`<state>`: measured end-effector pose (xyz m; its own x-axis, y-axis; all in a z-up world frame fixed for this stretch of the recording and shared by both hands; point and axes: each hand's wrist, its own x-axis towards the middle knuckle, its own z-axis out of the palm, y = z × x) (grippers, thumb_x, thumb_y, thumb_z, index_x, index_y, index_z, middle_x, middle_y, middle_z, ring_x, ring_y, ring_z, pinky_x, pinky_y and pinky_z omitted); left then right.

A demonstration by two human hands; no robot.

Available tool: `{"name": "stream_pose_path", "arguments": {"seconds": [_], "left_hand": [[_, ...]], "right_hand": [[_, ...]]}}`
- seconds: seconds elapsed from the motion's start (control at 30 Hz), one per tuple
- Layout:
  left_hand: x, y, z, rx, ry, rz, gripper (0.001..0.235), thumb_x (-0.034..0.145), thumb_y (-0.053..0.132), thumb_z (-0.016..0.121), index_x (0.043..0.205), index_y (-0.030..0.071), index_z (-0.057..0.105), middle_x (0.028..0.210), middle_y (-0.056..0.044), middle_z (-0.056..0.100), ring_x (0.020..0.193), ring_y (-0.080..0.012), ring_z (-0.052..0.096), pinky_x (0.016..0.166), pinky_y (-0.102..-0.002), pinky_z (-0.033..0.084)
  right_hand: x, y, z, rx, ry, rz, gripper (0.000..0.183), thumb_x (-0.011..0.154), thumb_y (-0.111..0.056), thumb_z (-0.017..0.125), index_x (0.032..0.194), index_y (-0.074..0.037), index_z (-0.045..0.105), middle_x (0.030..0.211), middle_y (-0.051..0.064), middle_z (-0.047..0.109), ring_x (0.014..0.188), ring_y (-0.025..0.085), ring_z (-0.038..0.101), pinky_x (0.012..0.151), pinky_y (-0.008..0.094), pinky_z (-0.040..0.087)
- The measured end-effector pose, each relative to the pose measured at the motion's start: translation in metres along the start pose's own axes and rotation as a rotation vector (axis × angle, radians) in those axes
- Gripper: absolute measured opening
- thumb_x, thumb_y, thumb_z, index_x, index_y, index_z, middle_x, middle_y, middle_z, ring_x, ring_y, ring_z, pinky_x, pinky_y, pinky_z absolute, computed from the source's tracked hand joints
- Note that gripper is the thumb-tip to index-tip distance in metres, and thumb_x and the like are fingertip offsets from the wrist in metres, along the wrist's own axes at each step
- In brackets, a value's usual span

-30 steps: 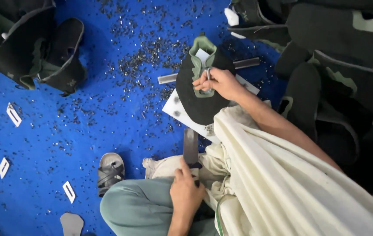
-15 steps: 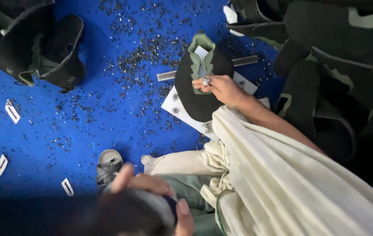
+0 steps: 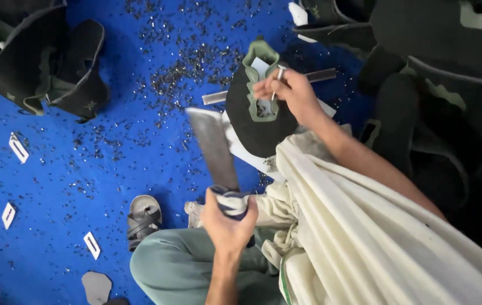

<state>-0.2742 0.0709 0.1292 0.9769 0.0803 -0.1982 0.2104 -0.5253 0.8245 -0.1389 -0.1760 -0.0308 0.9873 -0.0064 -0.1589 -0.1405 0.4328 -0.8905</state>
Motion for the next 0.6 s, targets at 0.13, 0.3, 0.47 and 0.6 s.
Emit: {"name": "stream_pose_path", "arguments": {"seconds": [0.13,0.3,0.47,0.6], "left_hand": [[-0.01,0.048,-0.036,-0.045,0.082,0.242,0.038,0.068,0.017,0.087,0.086,0.007,0.055,0.073,-0.005,0.058,0.062,-0.0143,0.054,0.059,-0.029,0.046],[-0.001,0.098,-0.053,-0.64,0.022,0.623,0.042,0.081,0.017,0.083,0.099,0.008,0.046,0.082,-0.01,0.06,0.072,-0.0203,0.061,0.068,-0.035,0.052],[0.026,-0.029,0.038,-0.167,-0.071,0.329,0.041,0.072,0.016,0.084,0.1,0.005,0.055,0.082,-0.014,0.066,0.074,-0.0329,0.066,0.067,-0.038,0.054],[0.014,-0.043,0.043,0.113,-0.092,-0.016,0.038,0.069,0.02,0.083,0.096,0.004,0.061,0.078,-0.011,0.071,0.073,-0.0286,0.072,0.065,-0.037,0.056]], "right_hand": [[0.016,0.011,-0.012,-0.199,-0.114,0.046,0.009,0.105,0.0,0.049,0.107,0.003,0.057,0.115,0.018,0.073,0.106,0.025,0.075,0.088,0.031,0.061],[0.002,0.001,0.004,-0.486,-0.115,-0.093,0.005,0.1,0.004,0.057,0.1,0.004,0.062,0.114,0.017,0.077,0.108,0.022,0.077,0.092,0.031,0.061],[-0.014,-0.012,0.013,-0.792,-0.193,-0.455,0.021,0.097,0.007,0.058,0.116,0.005,0.068,0.118,0.018,0.074,0.111,0.024,0.072,0.094,0.034,0.057],[-0.006,0.02,-0.004,-0.593,-0.042,-0.151,0.018,0.1,0.0,0.057,0.108,0.001,0.073,0.103,0.013,0.078,0.096,0.019,0.075,0.088,0.031,0.06]]}}
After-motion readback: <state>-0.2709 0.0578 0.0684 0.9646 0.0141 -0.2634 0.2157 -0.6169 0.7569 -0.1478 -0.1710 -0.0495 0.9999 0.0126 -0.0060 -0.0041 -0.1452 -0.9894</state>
